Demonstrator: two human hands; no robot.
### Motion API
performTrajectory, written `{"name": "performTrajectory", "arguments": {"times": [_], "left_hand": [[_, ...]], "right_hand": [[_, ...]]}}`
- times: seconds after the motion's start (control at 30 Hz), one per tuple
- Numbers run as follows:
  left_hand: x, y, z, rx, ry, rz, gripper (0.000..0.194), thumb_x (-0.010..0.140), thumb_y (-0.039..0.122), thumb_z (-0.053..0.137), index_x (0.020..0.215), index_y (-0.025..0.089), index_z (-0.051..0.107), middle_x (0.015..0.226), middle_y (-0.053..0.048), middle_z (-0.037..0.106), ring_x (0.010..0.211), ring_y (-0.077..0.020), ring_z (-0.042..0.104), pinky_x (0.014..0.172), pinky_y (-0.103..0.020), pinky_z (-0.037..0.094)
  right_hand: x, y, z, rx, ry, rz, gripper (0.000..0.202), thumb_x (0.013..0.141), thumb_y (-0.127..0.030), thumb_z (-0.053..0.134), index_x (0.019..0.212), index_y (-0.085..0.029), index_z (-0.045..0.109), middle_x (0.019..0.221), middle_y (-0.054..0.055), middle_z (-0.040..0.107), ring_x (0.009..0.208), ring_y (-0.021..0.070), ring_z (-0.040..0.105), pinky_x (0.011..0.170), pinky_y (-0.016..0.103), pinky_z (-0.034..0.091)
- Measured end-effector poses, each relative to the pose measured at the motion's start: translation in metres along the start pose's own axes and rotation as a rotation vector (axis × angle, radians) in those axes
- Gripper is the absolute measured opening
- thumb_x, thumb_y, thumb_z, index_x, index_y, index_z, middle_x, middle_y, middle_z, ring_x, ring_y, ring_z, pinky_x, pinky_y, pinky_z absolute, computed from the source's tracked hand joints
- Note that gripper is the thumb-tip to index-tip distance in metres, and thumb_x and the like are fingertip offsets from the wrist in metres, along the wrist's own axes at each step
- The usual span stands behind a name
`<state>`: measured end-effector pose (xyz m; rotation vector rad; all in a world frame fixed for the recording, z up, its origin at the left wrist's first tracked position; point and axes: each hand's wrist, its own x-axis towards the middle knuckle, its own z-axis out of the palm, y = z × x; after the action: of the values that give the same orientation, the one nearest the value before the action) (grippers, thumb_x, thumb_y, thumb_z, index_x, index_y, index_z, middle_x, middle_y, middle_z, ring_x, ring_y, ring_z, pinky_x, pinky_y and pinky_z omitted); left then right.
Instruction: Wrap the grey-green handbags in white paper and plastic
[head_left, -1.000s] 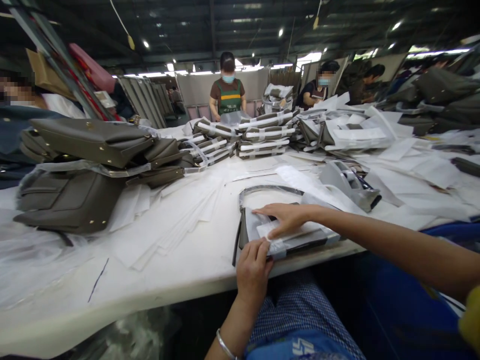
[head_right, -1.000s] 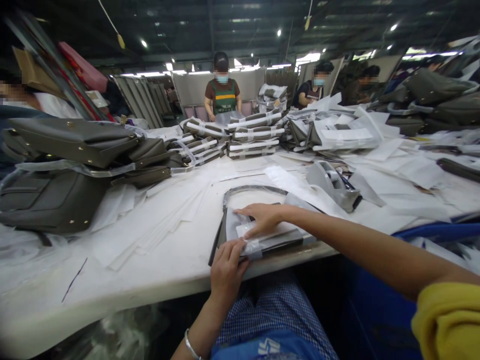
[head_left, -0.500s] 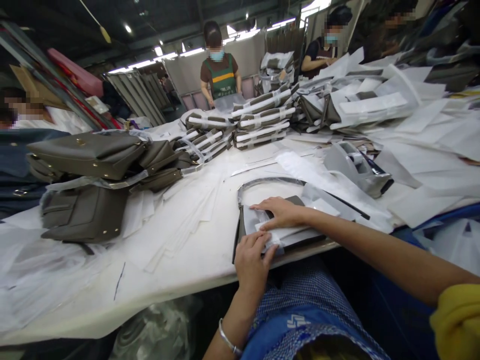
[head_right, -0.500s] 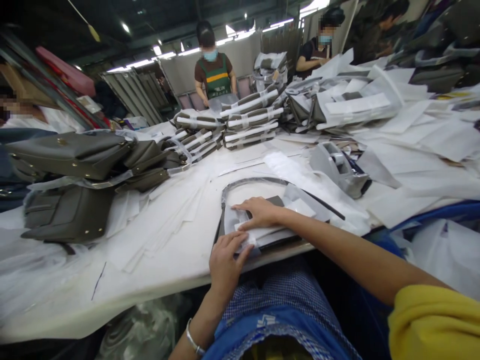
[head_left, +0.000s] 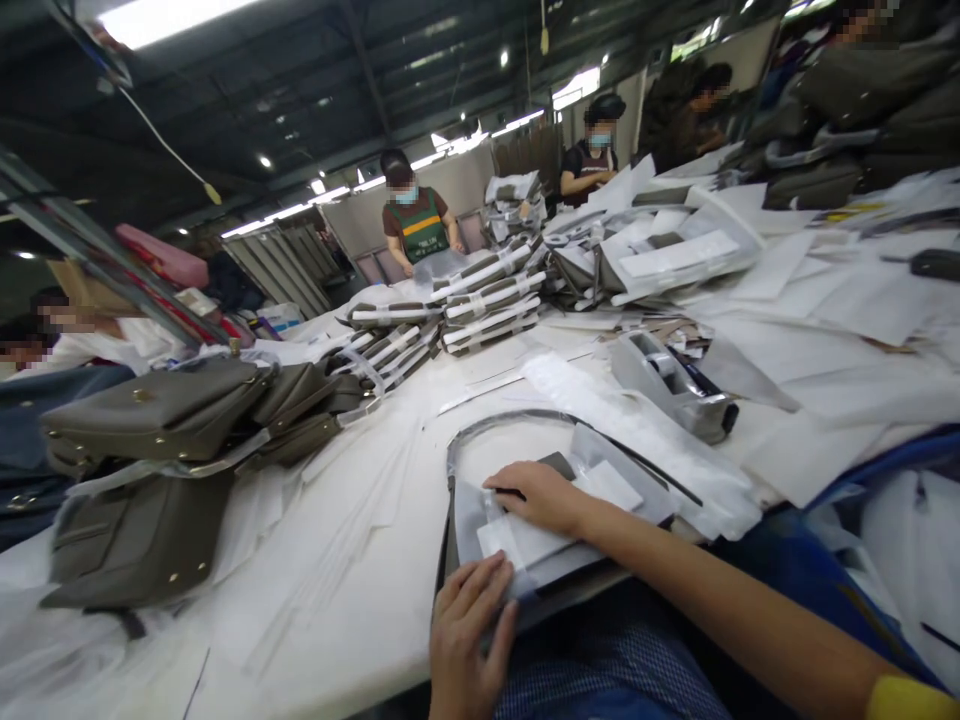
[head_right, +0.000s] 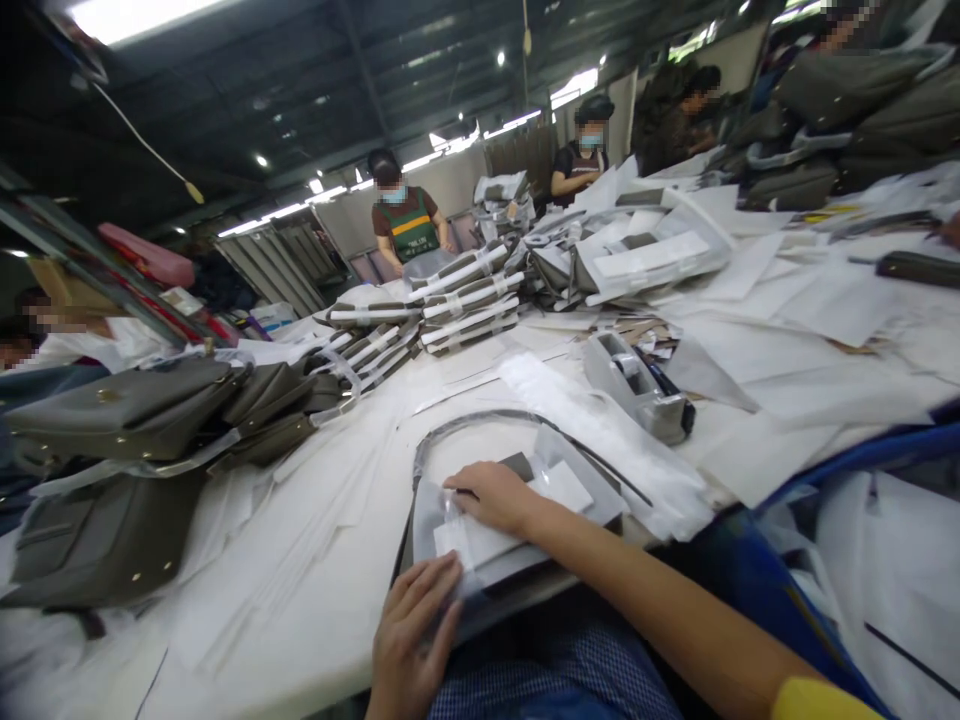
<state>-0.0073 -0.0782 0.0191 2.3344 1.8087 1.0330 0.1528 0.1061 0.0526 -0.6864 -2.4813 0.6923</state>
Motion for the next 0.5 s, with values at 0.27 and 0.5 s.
{"name": "performTrajectory", "arguments": {"times": [0.27,0.5], "left_hand": [[0.038,-0.051,-0.017,-0.377,0.114,-0.829,0.044,0.091,0.051,0.055,0.124,0.024,0.068,0.133,-0.006,0.065,0.133,-0.028,0.052,0.116,-0.045,0.036],[0.084,-0.061,0.004,-0.698,0.005,-1.021,0.059,0.091,0.058,0.053,0.136,0.019,0.057,0.151,-0.007,0.048,0.143,-0.0247,0.038,0.121,-0.041,0.025]], "right_hand": [[-0.14,0.027,-0.038,-0.353,0.548,0.39,0.044,0.094,-0.04,0.055,0.135,-0.025,0.059,0.14,0.009,0.058,0.133,0.0311,0.05,0.113,0.053,0.039],[-0.169,0.02,-0.023,-0.017,0.576,0.74,0.067,0.091,-0.057,0.053,0.147,-0.022,0.045,0.151,0.011,0.046,0.14,0.0299,0.042,0.116,0.05,0.038]]}}
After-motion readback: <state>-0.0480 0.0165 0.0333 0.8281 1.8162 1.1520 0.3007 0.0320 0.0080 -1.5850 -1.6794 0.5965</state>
